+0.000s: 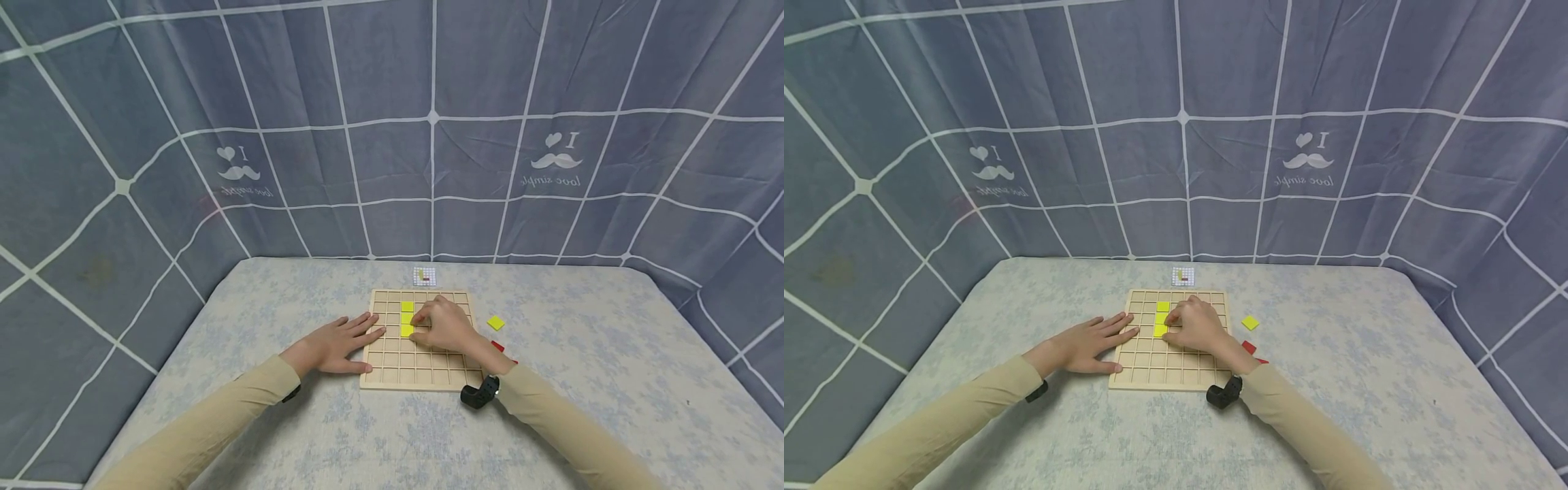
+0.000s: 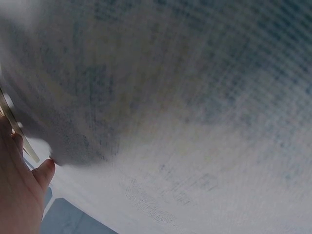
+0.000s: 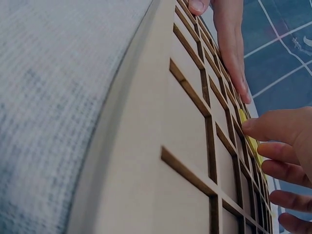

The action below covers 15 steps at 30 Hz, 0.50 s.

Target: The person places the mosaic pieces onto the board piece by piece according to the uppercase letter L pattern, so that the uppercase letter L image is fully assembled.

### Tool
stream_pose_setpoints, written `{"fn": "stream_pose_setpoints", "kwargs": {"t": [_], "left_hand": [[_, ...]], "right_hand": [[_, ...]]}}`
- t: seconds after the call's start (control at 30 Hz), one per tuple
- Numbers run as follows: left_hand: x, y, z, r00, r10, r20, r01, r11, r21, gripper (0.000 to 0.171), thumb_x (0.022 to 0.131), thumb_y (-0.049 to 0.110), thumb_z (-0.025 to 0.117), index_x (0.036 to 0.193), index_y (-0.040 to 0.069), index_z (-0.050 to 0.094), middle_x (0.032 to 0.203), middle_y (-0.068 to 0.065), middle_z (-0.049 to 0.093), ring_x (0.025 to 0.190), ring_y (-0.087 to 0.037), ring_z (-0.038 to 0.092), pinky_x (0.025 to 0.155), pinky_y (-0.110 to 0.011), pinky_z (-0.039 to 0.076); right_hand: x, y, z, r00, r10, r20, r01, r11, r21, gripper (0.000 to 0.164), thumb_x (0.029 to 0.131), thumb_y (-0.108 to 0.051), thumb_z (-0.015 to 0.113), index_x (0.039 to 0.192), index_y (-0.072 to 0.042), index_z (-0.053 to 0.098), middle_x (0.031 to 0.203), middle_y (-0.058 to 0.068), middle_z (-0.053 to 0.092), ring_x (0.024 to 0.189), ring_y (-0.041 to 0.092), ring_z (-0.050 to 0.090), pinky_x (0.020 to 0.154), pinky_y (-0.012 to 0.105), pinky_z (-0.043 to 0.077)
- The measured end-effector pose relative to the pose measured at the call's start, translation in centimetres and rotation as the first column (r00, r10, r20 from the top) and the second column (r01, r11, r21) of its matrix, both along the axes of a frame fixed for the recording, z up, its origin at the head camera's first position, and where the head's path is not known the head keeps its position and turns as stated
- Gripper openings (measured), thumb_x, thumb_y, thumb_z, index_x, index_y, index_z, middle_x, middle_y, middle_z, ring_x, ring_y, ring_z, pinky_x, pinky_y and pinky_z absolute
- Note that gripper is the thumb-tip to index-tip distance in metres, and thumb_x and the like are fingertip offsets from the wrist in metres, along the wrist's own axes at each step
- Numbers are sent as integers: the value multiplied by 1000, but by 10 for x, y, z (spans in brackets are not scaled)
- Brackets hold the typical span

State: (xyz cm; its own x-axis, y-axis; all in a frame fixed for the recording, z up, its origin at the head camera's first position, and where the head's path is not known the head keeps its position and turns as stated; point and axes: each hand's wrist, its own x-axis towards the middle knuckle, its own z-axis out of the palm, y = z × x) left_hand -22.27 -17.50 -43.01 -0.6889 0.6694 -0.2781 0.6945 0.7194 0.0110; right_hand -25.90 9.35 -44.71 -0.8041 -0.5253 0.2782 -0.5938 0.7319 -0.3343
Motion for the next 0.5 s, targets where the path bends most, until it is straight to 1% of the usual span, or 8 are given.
{"fn": "stream_pose_setpoints", "kwargs": {"t": [0.17, 0.27, 0.3, 0.37, 0.4, 0.5], "left_hand": [[0, 1, 0, 1000, 4, -1, -4, 1000, -6, 77, 94, 65, 37, 156, 26, 14, 164, -3, 6, 151, -23, 9, 118, -51, 22], [-1, 1, 0, 1000, 9, 2, -9, 1000, -11, 77, 94, 66, 36, 156, 27, 14, 164, -3, 5, 151, -23, 9, 118, -51, 22], [-1, 1, 0, 1000, 10, 3, -10, 1000, -13, 77, 94, 66, 36, 156, 27, 13, 164, -3, 5, 151, -23, 8, 118, -51, 22], [0, 1, -1, 1000, 11, 5, -11, 1000, -17, 77, 94, 66, 36, 156, 27, 13, 164, -3, 5, 151, -22, 8, 118, -51, 21], [0, 1, -1, 1000, 11, 5, -11, 1000, -18, 77, 94, 66, 36, 156, 27, 13, 164, -3, 5, 151, -23, 8, 118, -51, 21], [0, 1, -1, 1000, 8, 2, -8, 1000, -17, 76, 94, 65, 36, 156, 27, 13, 164, -3, 5, 151, -23, 8, 118, -51, 21]], "right_hand": [[0, 2, 2, 1000, -8, 0, 8, 1000, 0, 21, 73, -35, 81, 88, -20, 79, 92, -7, 72, 85, 13, 58, 67, 27, 47], [1, 6, 5, 1000, -26, 8, 26, 999, -22, 21, 74, -35, 81, 89, -20, 79, 92, -6, 72, 85, 15, 59, 69, 32, 49], [2, 8, 6, 999, -31, 5, 31, 999, -29, 21, 74, -35, 81, 89, -20, 79, 92, -6, 72, 85, 15, 59, 74, 35, 51], [3, 13, 8, 999, -39, -5, 39, 998, -49, 21, 75, -33, 80, 90, -19, 79, 91, -6, 72, 83, 15, 59, 76, 37, 52], [3, 16, 9, 999, -41, -5, 40, 997, -64, 21, 76, -32, 80, 91, -18, 79, 90, -5, 71, 82, 15, 58, 75, 38, 52], [3, 27, 11, 998, -53, -23, 50, 994, -93, 19, 77, -30, 79, 92, -18, 78, 87, -5, 71, 81, 15, 57, 71, 34, 51]]}}
